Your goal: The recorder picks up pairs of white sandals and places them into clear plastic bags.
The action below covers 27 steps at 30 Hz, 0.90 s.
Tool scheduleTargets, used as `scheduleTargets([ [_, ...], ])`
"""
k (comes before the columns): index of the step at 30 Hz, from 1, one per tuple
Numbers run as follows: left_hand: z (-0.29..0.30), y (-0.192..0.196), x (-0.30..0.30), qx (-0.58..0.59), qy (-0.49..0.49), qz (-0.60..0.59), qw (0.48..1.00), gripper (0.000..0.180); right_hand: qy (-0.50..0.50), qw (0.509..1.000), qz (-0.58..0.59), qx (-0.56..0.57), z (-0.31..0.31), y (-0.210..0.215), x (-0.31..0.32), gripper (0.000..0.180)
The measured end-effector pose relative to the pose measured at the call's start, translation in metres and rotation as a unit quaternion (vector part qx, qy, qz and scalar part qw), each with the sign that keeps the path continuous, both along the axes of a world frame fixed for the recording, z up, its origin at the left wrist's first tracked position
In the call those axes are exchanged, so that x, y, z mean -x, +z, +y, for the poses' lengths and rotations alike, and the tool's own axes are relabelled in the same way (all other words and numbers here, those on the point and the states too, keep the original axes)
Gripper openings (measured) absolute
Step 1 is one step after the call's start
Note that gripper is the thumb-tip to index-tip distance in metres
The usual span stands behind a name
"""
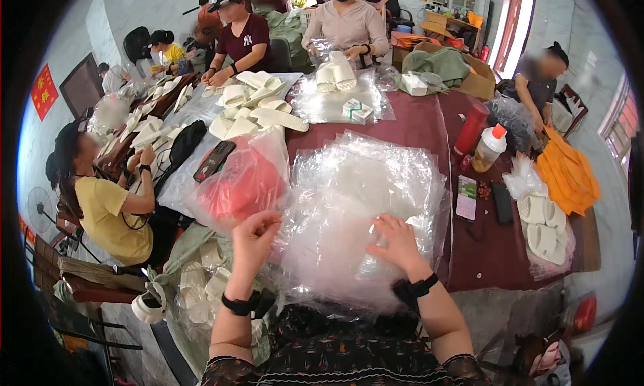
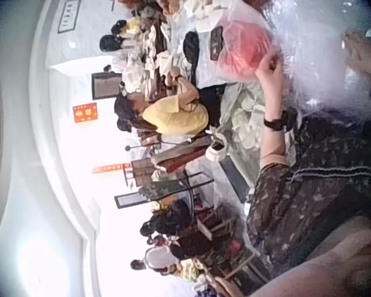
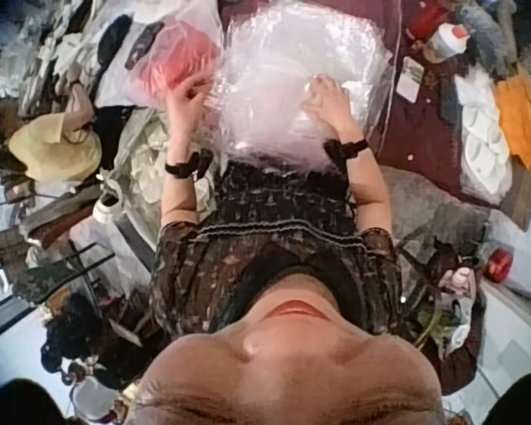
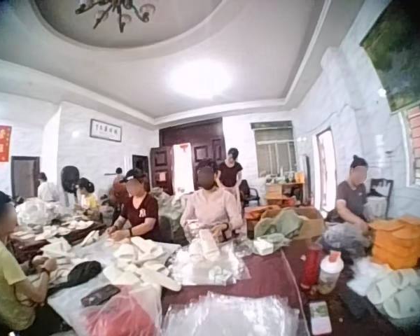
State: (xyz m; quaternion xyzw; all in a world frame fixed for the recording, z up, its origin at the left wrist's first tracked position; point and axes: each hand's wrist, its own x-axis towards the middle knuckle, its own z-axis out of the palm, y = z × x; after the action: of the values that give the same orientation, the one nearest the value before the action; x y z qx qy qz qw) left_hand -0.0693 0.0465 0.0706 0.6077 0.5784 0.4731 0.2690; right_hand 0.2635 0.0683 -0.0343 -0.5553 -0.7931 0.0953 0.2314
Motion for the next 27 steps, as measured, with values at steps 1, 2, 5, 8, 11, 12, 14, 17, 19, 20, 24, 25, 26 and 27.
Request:
scheduleTargets([
  [1,-0.002,0.007,0.007,-0.043,0.003,-0.014,0.999,0.020,0.000,1.000,0.001,-0.003,0.001,-0.001,0.001,0.068],
  [2,-0.005,0.017,0.012,-0.084,0.006,-0.029,0.996,0.019,0.002,1.000,0.006,0.007,0.000,-0.002,0.001,0.069],
  [5,-0.022,0.060,0.029,-0.041,0.035,-0.010,0.999,0.016,-0.002,1.000,0.016,0.011,0.000,-0.006,-0.002,0.069],
  [8,-0.037,0.085,0.068,0.000,0.063,0.010,0.998,0.015,0.005,1.000,0.025,0.003,-0.001,-0.006,-0.002,0.069],
  [11,-0.052,0.114,0.094,0.002,0.082,-0.040,0.996,0.009,0.003,1.000,0.015,-0.004,-0.001,-0.009,-0.002,0.070],
  [12,-0.055,0.121,0.108,-0.012,0.062,-0.077,0.995,0.008,0.002,1.000,0.006,-0.007,0.000,-0.011,-0.002,0.070],
  [14,-0.063,0.134,0.150,-0.038,0.045,-0.140,0.988,0.011,0.002,1.000,0.005,-0.008,0.001,-0.015,0.000,0.070],
  [17,-0.060,0.146,0.181,-0.110,0.090,-0.230,0.963,0.022,0.000,1.000,-0.002,-0.011,0.000,-0.020,0.002,0.070],
  [19,-0.057,0.164,0.181,-0.136,0.058,-0.332,0.932,0.033,-0.006,1.000,-0.008,-0.015,0.000,-0.022,0.000,0.070],
  [20,-0.055,0.165,0.189,-0.138,0.060,-0.330,0.932,0.033,-0.004,1.000,-0.013,-0.017,0.000,-0.021,0.001,0.071],
  [24,-0.028,0.159,0.181,-0.142,-0.044,-0.361,0.921,0.037,-0.003,1.000,-0.015,-0.007,-0.001,-0.017,0.002,0.073],
  [25,-0.017,0.155,0.159,-0.134,-0.041,-0.407,0.903,0.036,-0.005,1.000,-0.014,-0.006,0.000,-0.015,0.002,0.073],
  [26,-0.006,0.150,0.134,-0.124,-0.038,-0.453,0.882,0.034,-0.006,1.000,-0.019,-0.006,0.000,-0.016,0.001,0.073],
  [27,0.003,0.148,0.103,-0.107,-0.015,-0.457,0.883,0.031,-0.007,1.000,-0.025,-0.005,-0.001,-0.017,0.000,0.073],
])
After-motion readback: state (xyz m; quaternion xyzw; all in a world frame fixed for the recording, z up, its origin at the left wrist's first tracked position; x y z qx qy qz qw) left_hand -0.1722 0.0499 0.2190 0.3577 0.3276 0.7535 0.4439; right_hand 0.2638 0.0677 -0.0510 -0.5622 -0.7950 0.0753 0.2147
